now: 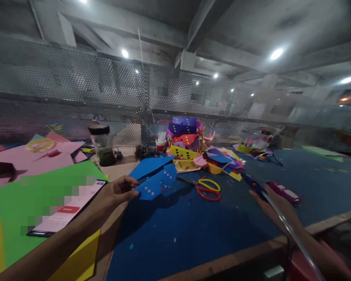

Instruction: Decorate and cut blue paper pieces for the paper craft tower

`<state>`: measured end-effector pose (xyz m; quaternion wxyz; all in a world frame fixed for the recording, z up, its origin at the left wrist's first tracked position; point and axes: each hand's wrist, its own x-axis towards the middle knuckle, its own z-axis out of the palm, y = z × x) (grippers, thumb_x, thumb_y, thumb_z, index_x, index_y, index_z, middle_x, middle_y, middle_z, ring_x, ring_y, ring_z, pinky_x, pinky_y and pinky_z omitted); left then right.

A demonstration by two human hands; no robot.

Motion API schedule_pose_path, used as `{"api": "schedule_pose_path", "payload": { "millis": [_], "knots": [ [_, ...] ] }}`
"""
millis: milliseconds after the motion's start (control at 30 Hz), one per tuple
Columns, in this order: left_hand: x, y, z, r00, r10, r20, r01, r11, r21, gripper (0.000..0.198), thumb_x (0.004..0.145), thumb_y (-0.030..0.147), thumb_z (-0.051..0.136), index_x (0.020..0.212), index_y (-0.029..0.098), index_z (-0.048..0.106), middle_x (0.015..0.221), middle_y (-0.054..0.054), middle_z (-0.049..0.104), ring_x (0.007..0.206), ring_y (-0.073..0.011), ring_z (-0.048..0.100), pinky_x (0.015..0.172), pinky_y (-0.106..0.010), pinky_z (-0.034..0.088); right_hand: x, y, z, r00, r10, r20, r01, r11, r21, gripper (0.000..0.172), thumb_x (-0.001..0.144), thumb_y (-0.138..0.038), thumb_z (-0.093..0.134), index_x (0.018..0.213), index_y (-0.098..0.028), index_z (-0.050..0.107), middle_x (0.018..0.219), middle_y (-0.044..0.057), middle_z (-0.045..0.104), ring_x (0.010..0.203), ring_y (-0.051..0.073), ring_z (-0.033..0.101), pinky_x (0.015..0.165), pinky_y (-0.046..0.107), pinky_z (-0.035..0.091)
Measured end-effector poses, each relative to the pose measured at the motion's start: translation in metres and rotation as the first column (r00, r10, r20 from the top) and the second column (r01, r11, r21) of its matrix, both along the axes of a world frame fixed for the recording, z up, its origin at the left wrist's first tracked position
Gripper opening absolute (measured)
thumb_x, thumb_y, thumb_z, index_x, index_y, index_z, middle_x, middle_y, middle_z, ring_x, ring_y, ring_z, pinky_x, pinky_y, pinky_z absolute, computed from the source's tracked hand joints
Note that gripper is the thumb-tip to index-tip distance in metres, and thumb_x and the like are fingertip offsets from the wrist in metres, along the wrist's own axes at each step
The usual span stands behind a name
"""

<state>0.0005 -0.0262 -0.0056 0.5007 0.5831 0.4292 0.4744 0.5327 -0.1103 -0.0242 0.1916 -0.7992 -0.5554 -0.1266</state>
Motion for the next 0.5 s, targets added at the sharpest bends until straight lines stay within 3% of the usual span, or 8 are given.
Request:
{"api": "schedule_pose_path", "payload": {
  "millis": [167,267,367,433,500],
  "knots": [
    [0.004,0.0,0.002,0.993,0.107,-0.051,-0.107,0.994,0.003,0.047,0.056,0.046,0.097,0.088,0.023,0.071,0.087,-0.002,0.07,0.082,-0.0223,0.064,0.069,-0.029,0.052,0.012,-0.005,0.001,0.995,0.102,-0.02,-0.103,0.994,-0.039,0.037,0.1,-0.045,0.047,0.125,-0.021,0.06,0.092,0.013,0.079,0.087,0.033,0.078,0.071,0.037,0.052],
    [0.006,0.001,0.007,0.987,0.115,-0.111,-0.117,0.993,-0.01,0.05,0.048,0.051,0.098,0.082,0.026,0.073,0.082,-0.002,0.071,0.08,-0.0247,0.064,0.066,-0.031,0.054,0.014,-0.007,0.007,0.992,0.102,-0.069,-0.106,0.993,-0.058,0.03,0.098,-0.036,0.05,0.125,-0.023,0.058,0.102,0.012,0.079,0.095,0.032,0.077,0.077,0.036,0.051],
    [0.006,0.003,0.01,0.972,0.136,-0.192,-0.14,0.99,-0.004,0.049,0.049,0.054,0.095,0.084,0.027,0.075,0.086,-0.005,0.073,0.085,-0.0299,0.066,0.069,-0.036,0.056,0.016,-0.005,0.01,0.992,0.106,-0.068,-0.11,0.992,-0.058,0.031,0.094,-0.028,0.055,0.125,-0.023,0.058,0.11,0.012,0.078,0.102,0.032,0.075,0.081,0.036,0.05],
    [0.002,0.008,0.006,0.971,0.145,-0.188,-0.15,0.989,-0.008,0.048,0.043,0.052,0.097,0.078,0.027,0.074,0.084,-0.004,0.074,0.088,-0.0317,0.067,0.069,-0.037,0.057,0.018,-0.003,0.01,0.992,0.116,-0.058,-0.12,0.99,-0.08,0.034,0.093,-0.025,0.055,0.127,-0.021,0.057,0.116,0.014,0.076,0.107,0.031,0.073,0.085,0.035,0.049],
    [-0.004,0.015,-0.004,0.972,0.148,-0.183,-0.148,0.989,0.011,0.045,0.047,0.051,0.096,0.081,0.031,0.075,0.084,-0.001,0.074,0.086,-0.0291,0.067,0.068,-0.035,0.057,0.021,0.0,0.007,0.991,0.125,-0.049,-0.13,0.985,-0.117,0.037,0.093,-0.023,0.054,0.13,-0.019,0.055,0.12,0.015,0.074,0.112,0.031,0.071,0.088,0.035,0.048]
  ]
}}
